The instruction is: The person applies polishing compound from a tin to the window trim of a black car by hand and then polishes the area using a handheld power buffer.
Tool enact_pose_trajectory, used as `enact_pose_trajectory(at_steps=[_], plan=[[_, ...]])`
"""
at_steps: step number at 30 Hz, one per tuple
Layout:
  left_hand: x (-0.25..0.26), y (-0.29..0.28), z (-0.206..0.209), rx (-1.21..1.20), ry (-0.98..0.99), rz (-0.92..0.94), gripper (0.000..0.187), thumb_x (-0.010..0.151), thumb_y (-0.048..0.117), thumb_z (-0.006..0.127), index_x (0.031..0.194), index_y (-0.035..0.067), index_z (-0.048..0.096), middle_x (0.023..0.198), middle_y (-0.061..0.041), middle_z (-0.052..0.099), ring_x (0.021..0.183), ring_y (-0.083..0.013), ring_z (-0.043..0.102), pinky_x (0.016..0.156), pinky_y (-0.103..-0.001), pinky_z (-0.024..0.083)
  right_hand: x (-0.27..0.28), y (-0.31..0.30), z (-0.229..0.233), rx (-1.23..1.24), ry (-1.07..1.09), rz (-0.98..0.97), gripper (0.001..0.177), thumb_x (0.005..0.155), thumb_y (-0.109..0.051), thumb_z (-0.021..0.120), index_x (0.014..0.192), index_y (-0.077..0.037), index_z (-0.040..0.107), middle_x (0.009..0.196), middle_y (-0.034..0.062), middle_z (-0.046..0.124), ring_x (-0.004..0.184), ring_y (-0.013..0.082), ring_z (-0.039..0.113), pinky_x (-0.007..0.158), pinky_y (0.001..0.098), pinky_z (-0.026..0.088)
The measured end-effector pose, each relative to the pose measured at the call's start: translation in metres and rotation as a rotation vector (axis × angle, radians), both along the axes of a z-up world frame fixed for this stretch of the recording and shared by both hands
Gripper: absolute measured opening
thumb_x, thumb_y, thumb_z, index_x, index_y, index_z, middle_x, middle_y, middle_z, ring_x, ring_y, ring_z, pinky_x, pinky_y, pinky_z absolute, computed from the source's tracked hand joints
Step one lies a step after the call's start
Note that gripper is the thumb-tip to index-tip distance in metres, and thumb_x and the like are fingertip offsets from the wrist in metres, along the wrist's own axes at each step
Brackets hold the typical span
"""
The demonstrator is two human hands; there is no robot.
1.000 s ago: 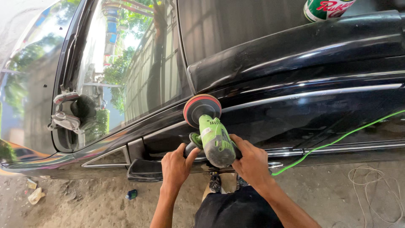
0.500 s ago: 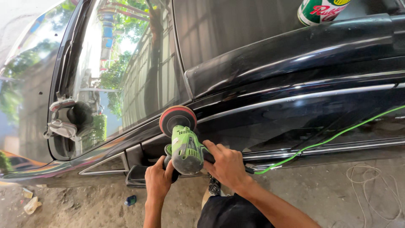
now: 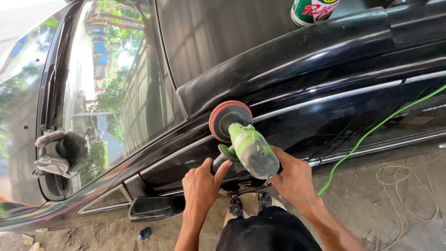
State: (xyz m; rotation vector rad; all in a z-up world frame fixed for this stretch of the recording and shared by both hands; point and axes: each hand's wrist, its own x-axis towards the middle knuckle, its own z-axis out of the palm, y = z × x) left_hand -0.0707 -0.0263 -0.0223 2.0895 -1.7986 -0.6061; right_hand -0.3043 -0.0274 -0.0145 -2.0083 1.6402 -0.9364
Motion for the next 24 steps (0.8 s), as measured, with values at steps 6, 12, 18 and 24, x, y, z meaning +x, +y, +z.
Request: enact_pose_trajectory(at_steps=[6,12,18,24], plan=[[0.015,0.017,-0.012,-0.059,0.004,0.07,0.057,0.09,0.059,0.06,0.082,0.004,0.067,0.062,-0.021,0.066,0.065,-0.046,0.065,0.061,-0.055,0.048,0.014,-0.006,0.004,0.013,0.037,0.122,0.057,0.07,-0.015,0.081,0.125,-0.006,0.065,0.091,0.0144,0.076,0.073,0.0347,0.073,0.062,0.0431,0.057],[0.01,0.02,-0.01,0.005,-0.044,0.118,0.059,0.09,0.062,0.058,0.081,0.004,0.066,0.062,-0.022,0.066,0.067,-0.0458,0.066,0.063,-0.055,0.049,0.009,-0.01,0.005,0.024,0.014,0.142,0.055,0.072,-0.016,0.081,0.124,-0.009,0.065,0.087,0.0127,0.076,0.071,0.0348,0.073,0.061,0.0433,0.056],[-0.035,-0.002,0.013,-0.013,-0.066,0.019,0.063,0.09,0.064,0.059,0.079,0.002,0.066,0.062,-0.023,0.066,0.066,-0.0465,0.066,0.063,-0.056,0.05,-0.034,-0.013,0.004,-0.05,-0.052,0.032,0.047,0.075,-0.014,0.073,0.122,-0.009,0.069,0.086,0.017,0.075,0.075,0.038,0.072,0.062,0.0418,0.056],[-0.088,-0.025,0.038,-0.062,-0.075,-0.08,0.067,0.089,0.066,0.06,0.075,0.0,0.064,0.061,-0.024,0.066,0.063,-0.0462,0.066,0.059,-0.056,0.049,-0.086,-0.014,-0.002,0.008,-0.132,-0.105,0.028,0.086,-0.025,0.077,0.105,-0.005,0.074,0.076,0.0172,0.072,0.066,0.0373,0.07,0.058,0.0373,0.055]])
